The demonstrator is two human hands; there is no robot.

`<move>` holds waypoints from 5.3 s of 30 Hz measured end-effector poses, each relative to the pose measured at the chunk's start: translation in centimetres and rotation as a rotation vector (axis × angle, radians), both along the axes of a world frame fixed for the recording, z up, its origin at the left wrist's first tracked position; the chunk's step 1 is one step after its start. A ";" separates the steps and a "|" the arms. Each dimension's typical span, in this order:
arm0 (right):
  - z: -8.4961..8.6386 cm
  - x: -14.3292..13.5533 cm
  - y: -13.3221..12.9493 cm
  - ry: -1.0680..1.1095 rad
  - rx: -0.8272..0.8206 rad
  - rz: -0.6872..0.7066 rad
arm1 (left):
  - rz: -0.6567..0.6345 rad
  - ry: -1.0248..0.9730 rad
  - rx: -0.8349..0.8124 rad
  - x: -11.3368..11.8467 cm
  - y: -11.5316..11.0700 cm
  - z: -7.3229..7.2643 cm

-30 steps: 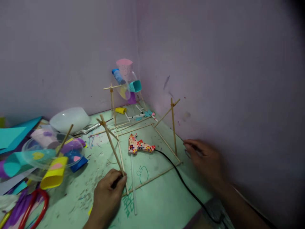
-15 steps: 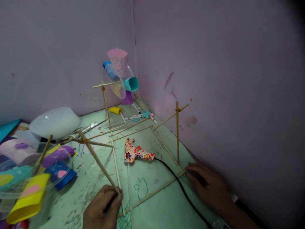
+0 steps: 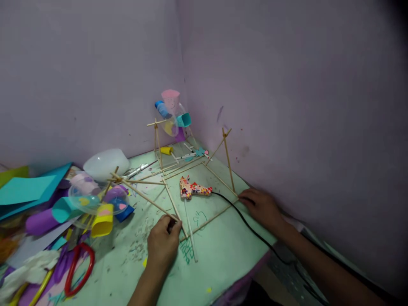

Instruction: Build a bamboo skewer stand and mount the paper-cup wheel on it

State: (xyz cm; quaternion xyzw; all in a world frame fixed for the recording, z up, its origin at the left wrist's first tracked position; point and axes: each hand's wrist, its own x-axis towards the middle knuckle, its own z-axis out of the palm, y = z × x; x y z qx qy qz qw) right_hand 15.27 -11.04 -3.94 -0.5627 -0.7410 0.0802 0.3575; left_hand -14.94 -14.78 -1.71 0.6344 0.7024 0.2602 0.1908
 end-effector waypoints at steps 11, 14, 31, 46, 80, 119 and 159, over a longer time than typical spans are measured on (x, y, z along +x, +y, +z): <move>-0.6 0.3 0.9 0.006 -0.018 0.016 | 0.013 0.117 0.019 1.2 0.3 1.8; -0.9 0.4 1.1 -0.011 -0.009 0.023 | 0.006 0.125 0.017 1.4 0.5 1.8; 10.9 -14.1 7.8 0.217 -0.008 0.305 | 0.024 0.030 0.053 1.4 0.2 0.8; 7.0 -10.8 7.8 -0.598 -0.512 0.299 | -0.003 -0.050 0.092 0.8 0.1 -0.3; 8.7 -13.8 4.6 -0.014 -0.278 0.607 | -0.017 -0.317 0.137 0.6 1.4 0.9; 5.3 -14.6 0.7 -0.362 -0.489 0.490 | -0.086 -0.096 0.245 0.7 1.2 0.8; 5.2 -12.0 4.1 0.150 -0.280 0.100 | -0.135 -0.114 0.284 1.0 1.1 0.0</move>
